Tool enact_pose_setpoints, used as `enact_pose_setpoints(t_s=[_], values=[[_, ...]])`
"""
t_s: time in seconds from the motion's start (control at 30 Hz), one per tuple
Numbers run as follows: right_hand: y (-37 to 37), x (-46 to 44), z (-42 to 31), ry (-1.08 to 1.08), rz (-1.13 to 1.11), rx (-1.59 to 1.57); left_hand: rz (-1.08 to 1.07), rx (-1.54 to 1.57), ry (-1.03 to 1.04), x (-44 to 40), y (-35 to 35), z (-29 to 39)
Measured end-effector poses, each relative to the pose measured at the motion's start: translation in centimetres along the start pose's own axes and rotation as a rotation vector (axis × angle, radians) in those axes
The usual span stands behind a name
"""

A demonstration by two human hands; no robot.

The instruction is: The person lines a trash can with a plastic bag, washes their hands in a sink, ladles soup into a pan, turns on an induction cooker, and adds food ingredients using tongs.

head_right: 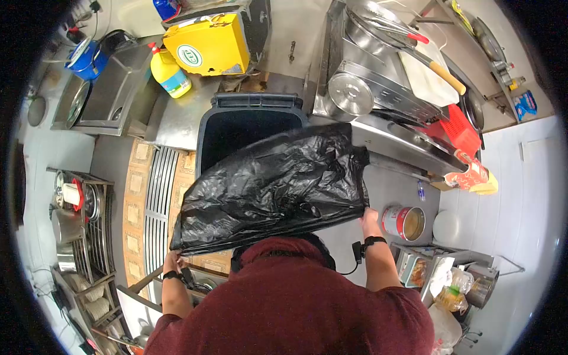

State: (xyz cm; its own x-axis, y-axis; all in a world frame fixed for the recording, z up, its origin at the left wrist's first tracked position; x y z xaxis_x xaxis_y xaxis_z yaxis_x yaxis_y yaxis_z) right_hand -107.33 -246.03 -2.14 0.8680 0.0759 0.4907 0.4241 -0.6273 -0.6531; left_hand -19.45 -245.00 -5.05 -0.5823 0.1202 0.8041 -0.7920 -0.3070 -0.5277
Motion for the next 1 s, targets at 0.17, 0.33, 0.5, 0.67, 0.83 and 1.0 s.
enact_pose_setpoints(t_s=[0.17, 0.33, 0.5, 0.67, 0.83, 1.0], values=[[1.6, 2.0, -1.5, -0.752, -0.082, 0.563, 0.378, -0.947, 0.898, 17.2, 4.8, 16.8], [10.6, 13.2, -6.0, -0.192, -0.821, 0.053, -0.055, -0.721, 1.561, 24.1, 20.0, 26.3], [18.5, 16.9, -11.1, -0.55, -0.804, 0.247, -0.25, -1.155, 1.038, 21.1, 28.8, 25.2], [21.8, 15.9, -13.4, -0.495, -0.709, 0.495, -0.067, -1.198, 1.122, 20.0, 28.0, 16.7], [21.3, 16.9, -11.6, -0.468, -0.909, 0.77, 0.173, -1.436, 1.137, 21.7, 26.3, 10.4], [18.1, 18.2, -8.5, -0.354, -1.006, 0.83, 0.225, -1.426, 1.046, 22.0, 24.5, 6.3]])
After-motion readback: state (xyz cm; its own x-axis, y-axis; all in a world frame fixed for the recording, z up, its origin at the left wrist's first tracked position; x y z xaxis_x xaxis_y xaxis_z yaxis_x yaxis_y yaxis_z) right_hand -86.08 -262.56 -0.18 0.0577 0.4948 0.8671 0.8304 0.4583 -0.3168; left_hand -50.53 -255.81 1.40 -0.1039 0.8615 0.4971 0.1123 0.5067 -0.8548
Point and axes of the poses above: each hand's wrist, its own x-axis away from the middle knuckle, its own y-axis out of the palm, z = x × y, the point moved 5 cm from there along -x, towards the middle knuckle, and after that the axes turned 8 degrees about z, right-handed, at the moved point
